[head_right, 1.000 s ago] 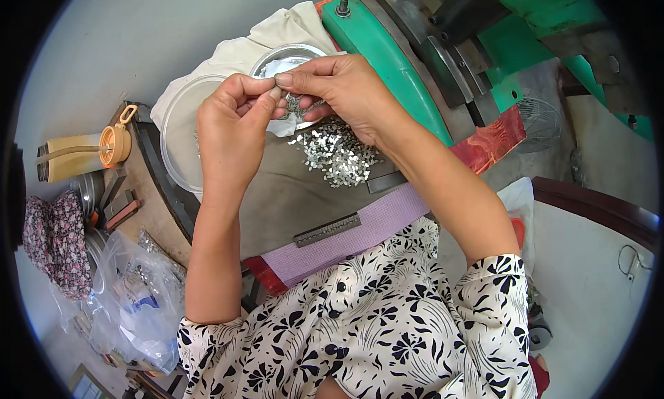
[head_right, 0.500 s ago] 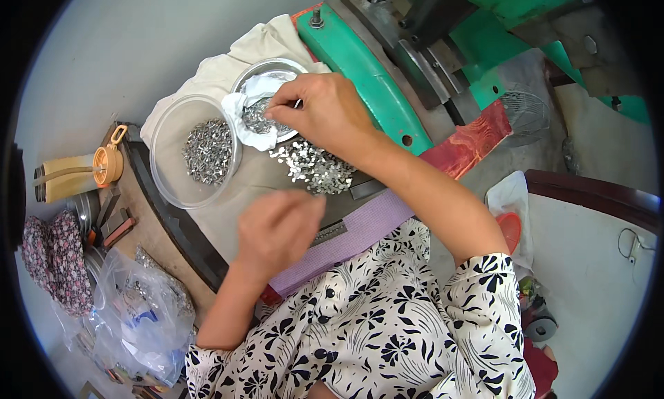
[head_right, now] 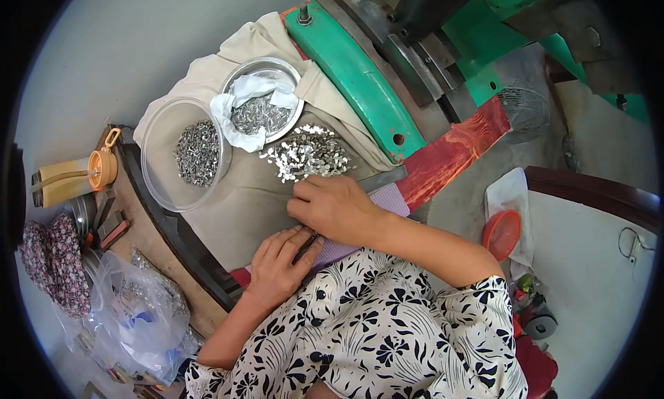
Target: Manually attaching small metal clips to a flexible strip and using a press machine.
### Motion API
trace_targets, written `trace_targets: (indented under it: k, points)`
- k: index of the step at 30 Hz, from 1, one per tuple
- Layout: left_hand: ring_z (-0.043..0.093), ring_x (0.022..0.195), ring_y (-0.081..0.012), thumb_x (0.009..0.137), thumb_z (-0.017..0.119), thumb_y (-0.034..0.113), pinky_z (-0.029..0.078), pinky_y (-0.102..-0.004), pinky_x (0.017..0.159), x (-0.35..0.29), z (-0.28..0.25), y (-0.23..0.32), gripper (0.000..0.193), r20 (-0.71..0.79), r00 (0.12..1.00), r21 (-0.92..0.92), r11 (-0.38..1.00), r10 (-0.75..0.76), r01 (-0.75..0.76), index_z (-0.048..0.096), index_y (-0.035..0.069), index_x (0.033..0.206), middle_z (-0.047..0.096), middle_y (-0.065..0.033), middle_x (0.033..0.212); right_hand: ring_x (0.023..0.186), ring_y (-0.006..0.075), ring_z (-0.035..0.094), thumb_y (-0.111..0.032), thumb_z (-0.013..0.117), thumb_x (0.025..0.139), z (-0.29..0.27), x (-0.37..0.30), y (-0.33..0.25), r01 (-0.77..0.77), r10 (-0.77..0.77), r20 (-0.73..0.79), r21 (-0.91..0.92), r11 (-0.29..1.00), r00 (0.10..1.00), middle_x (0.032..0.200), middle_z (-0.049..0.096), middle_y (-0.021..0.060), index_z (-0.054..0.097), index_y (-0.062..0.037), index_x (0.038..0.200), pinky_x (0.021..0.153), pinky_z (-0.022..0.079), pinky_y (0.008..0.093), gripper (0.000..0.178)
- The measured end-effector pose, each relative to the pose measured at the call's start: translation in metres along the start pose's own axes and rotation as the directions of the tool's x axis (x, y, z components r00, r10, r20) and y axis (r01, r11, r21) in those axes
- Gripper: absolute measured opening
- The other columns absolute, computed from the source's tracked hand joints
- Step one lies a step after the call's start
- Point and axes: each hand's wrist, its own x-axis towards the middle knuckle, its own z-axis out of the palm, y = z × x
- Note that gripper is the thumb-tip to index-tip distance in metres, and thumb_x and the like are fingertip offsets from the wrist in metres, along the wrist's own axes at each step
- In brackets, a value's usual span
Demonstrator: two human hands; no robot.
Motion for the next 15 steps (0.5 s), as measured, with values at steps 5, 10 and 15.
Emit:
trace_targets:
  k: [5,10,15]
  points:
    - [0.063,0.106,-0.0252,0.083,0.057,0.014,0.05,-0.0379,0.093,-0.0007,0.003,0.0011,0.036,-0.02,0.999,-0.011,0.999,-0.04,0.04,0.069,0.007,0.117,0.066,-0.011,0.115,0.071,0.0192,0.058,-0.017,0.07,0.074,-0.0019,0.0039,-0.0052,0.043,-0.041,0.03,-0.079,0.996,0.999,0.077,0.051,0.0015,0.063,-0.0118,0.08,0.054,0.049,0.0322,0.01]
    - [0.063,0.105,-0.0247,0.083,0.057,0.014,0.051,-0.0384,0.092,-0.001,0.0057,0.0043,0.035,-0.039,0.998,0.009,0.999,-0.053,0.053,0.069,0.007,0.115,0.066,-0.0109,0.114,0.072,0.0185,0.057,-0.019,0.075,0.077,0.0026,0.0047,-0.0061,0.0,-0.001,-0.004,-0.083,0.997,1.0,0.076,0.052,0.001,0.064,-0.012,0.079,0.054,0.048,0.0325,0.014]
    - [0.063,0.105,-0.0258,0.082,0.065,0.015,0.049,-0.0373,0.091,-0.0067,0.008,0.0058,0.033,-0.13,0.978,-0.073,0.985,-0.165,0.157,0.069,0.005,0.113,0.065,-0.01,0.112,0.075,0.0194,0.057,-0.019,0.079,0.074,0.0038,0.0009,-0.0006,-0.013,0.016,-0.085,0.03,0.999,0.996,0.079,0.059,-0.0014,0.07,-0.014,0.083,0.059,0.048,0.0346,0.013]
